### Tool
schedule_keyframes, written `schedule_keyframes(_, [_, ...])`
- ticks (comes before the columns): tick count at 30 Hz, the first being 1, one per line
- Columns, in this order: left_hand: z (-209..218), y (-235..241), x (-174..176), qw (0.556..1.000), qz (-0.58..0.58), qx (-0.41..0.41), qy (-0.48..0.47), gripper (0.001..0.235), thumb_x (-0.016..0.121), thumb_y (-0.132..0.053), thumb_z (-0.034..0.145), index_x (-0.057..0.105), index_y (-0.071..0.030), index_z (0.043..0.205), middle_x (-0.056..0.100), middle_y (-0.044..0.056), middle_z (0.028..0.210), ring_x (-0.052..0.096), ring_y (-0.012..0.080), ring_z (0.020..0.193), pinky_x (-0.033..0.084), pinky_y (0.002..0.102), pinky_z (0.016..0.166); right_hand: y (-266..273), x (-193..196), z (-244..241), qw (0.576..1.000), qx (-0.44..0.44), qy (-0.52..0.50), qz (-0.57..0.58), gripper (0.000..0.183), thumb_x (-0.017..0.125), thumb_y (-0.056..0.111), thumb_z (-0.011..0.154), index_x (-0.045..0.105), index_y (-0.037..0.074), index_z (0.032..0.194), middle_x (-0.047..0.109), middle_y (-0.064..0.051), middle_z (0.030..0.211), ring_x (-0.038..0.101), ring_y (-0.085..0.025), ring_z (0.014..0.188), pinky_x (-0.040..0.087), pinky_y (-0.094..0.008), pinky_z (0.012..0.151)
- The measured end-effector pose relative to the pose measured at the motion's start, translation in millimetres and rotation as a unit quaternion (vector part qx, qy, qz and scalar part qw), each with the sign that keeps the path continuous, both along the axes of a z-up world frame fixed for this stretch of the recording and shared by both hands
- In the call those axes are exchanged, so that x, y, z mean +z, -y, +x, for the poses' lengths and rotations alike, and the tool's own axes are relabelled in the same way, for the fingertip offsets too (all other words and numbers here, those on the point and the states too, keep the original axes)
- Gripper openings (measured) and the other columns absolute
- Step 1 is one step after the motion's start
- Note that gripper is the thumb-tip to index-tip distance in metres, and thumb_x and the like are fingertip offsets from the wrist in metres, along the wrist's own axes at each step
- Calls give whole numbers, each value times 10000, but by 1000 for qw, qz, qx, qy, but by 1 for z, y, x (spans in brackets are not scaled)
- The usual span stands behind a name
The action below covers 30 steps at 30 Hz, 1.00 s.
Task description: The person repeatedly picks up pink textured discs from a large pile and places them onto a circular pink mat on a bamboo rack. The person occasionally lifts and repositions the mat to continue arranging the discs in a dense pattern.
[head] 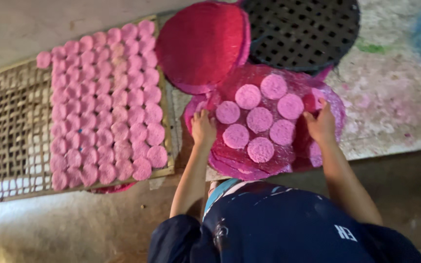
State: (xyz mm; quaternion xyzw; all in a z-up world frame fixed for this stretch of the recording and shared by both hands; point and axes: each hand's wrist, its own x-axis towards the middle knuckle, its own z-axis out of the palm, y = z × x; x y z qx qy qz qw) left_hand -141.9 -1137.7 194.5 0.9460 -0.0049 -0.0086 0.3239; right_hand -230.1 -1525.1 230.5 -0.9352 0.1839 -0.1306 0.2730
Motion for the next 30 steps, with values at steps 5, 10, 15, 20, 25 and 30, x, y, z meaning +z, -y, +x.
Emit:
schedule_keyframes(5, [-5,-2,33,991,1,-22,132,245,715,-153,815,658,-113,1050,647,113,1183,623,367,1037,516,518,829,-8,4,-4,999,31,-20,-31,273,717,222,1051,580,-14,1042,665,-293,981,624,-523,938,484,-564,786])
schedule_keyframes(10, [-19,2,44,991,-122,0,61,147,641,-104,958,643,-64,1100,648,152,1088,655,394,968,529,484,773,-23,13,-11,997,40,70,12,196,627,145,1118,569,-40,1090,643,-286,1017,596,-517,964,450,-549,802])
schedule_keyframes(15, [-12,0,73,952,-268,10,145,148,656,-27,910,628,-28,1055,654,183,1020,659,408,953,538,458,806,-37,53,5,984,104,119,83,209,600,186,1123,573,-21,1110,620,-213,1025,580,-390,946,454,-488,867])
schedule_keyframes(20, [-14,-32,109,925,-342,29,165,168,699,-11,893,621,-14,1042,666,179,993,678,356,933,551,409,818,-63,99,28,975,186,111,49,291,608,216,1162,572,-30,1013,589,-190,946,548,-334,894,422,-438,823])
schedule_keyframes(25, [-41,-123,136,910,-371,84,164,158,694,-8,905,618,-17,1043,685,161,977,702,302,887,563,378,784,-145,133,38,952,269,110,101,221,562,136,1180,547,-31,1036,583,-124,969,498,-211,868,413,-356,845])
schedule_keyframes(30, [-99,-263,134,906,-338,161,196,166,689,-8,908,626,-18,1062,699,156,992,711,296,887,571,364,740,-292,127,47,928,314,74,187,200,600,122,1172,572,-20,1033,596,-72,942,484,-145,842,410,-307,801])
